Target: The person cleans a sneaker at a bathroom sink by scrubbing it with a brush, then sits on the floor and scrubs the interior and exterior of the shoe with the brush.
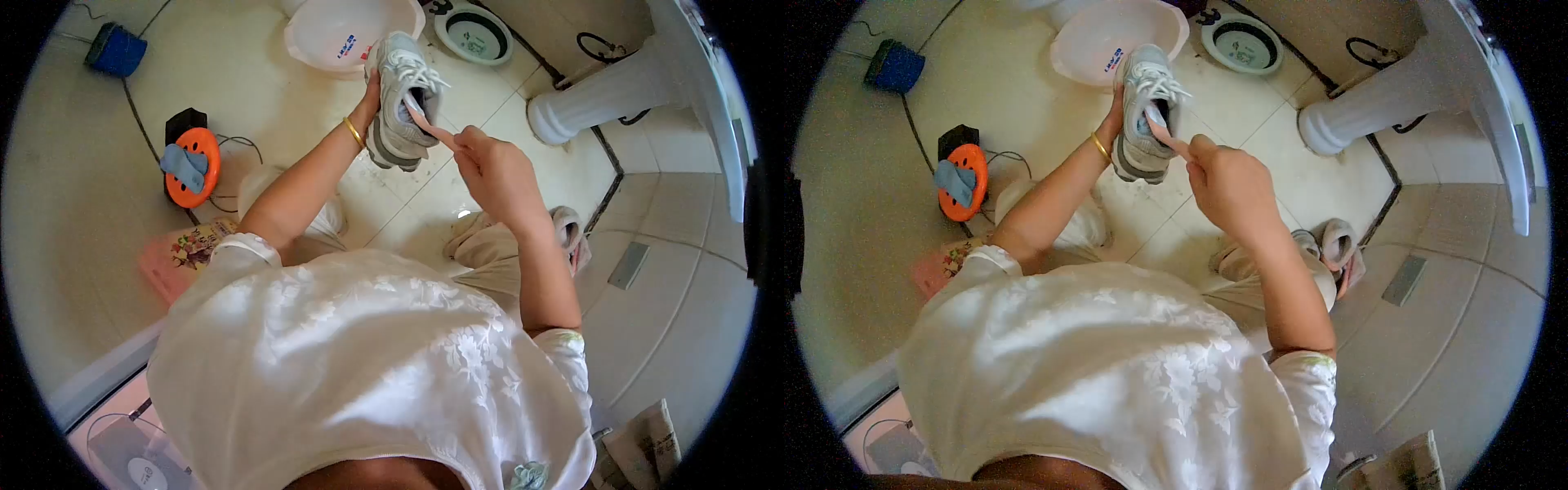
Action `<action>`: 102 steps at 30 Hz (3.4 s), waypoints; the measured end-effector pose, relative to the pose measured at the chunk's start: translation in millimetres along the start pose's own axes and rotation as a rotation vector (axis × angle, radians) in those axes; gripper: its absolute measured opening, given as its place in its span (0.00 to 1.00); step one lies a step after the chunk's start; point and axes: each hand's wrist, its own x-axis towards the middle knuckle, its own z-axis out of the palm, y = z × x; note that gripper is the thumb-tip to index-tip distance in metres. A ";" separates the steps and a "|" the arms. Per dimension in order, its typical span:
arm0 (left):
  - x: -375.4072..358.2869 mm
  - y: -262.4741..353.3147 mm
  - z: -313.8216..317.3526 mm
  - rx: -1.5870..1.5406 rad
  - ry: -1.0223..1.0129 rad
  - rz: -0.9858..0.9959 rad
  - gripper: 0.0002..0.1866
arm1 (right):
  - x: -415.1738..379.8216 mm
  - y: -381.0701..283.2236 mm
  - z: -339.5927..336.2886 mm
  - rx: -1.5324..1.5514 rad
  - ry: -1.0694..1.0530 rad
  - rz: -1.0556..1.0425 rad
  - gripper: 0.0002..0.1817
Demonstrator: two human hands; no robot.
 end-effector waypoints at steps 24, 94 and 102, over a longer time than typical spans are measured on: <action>-9.7 14.6 -1.7 0.175 0.142 0.008 0.44 | 36.6 7.6 46.8 0.086 0.094 -0.064 0.11; -5.2 15.7 -30.3 0.817 0.028 0.290 0.40 | -39.2 75.7 11.3 1.105 -0.706 0.678 0.22; -13.5 10.6 -17.9 0.743 0.042 0.355 0.40 | -45.5 99.5 54.1 -0.129 -0.162 -0.185 0.17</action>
